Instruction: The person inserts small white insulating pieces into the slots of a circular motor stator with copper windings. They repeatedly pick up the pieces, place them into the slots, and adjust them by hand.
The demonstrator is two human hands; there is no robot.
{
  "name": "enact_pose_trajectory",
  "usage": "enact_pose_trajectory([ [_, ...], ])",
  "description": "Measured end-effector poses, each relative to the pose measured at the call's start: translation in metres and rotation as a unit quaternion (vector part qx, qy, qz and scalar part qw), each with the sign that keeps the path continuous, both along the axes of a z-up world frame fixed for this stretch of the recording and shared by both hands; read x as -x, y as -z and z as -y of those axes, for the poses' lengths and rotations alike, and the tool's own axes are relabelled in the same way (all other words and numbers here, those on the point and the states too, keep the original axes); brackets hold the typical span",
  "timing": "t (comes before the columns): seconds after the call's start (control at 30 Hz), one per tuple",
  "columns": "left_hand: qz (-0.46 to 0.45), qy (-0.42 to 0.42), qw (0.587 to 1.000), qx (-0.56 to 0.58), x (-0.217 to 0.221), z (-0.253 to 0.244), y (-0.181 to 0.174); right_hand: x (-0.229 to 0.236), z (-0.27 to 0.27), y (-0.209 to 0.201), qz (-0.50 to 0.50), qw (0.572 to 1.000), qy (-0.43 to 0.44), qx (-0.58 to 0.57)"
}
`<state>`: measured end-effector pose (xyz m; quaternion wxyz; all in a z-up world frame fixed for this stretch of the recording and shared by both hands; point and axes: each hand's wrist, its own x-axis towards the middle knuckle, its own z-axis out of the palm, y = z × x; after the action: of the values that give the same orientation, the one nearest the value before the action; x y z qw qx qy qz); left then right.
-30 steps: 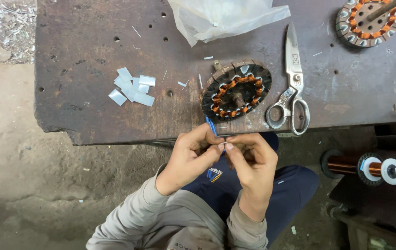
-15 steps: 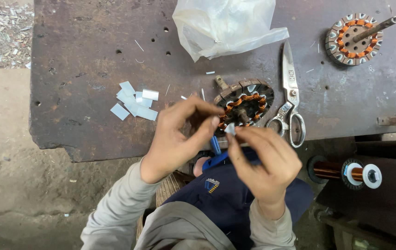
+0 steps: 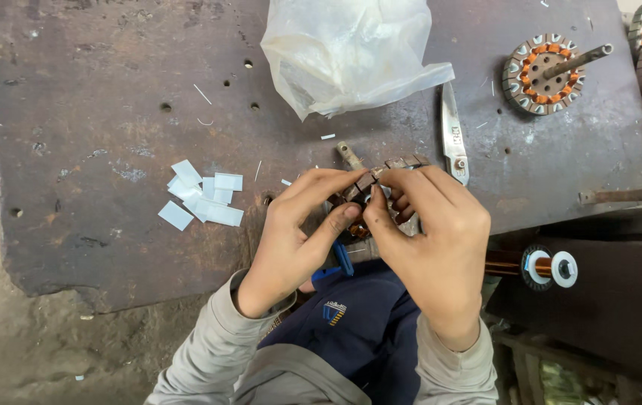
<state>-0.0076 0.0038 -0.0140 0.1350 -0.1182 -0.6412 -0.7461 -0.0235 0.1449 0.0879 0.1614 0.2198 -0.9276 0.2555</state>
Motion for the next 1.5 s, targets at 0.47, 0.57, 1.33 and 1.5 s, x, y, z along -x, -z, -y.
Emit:
enact_pose_trajectory([
  [0.47, -0.013, -0.018, 1.0, -0.007, -0.001, -0.002, 0.001, 0.017, -0.018, 0.005, 0.137, 0.985, -0.028, 0.104],
  [0.57, -0.03, -0.037, 0.999, 0.007, 0.0, -0.005, 0.0, 0.012, -0.02, 0.003, 0.029, 0.998, -0.039, 0.027],
  [1.33, -0.069, -0.21, 0.97, 0.105, 0.005, -0.031, -0.004, 0.046, -0.055, 0.029, 0.184, 0.957, -0.156, 0.16],
  [1.5, -0.034, -0.199, 0.976, 0.078, 0.006, -0.032, 0.0, 0.042, -0.047, 0.03, 0.149, 0.973, -0.106, 0.138],
])
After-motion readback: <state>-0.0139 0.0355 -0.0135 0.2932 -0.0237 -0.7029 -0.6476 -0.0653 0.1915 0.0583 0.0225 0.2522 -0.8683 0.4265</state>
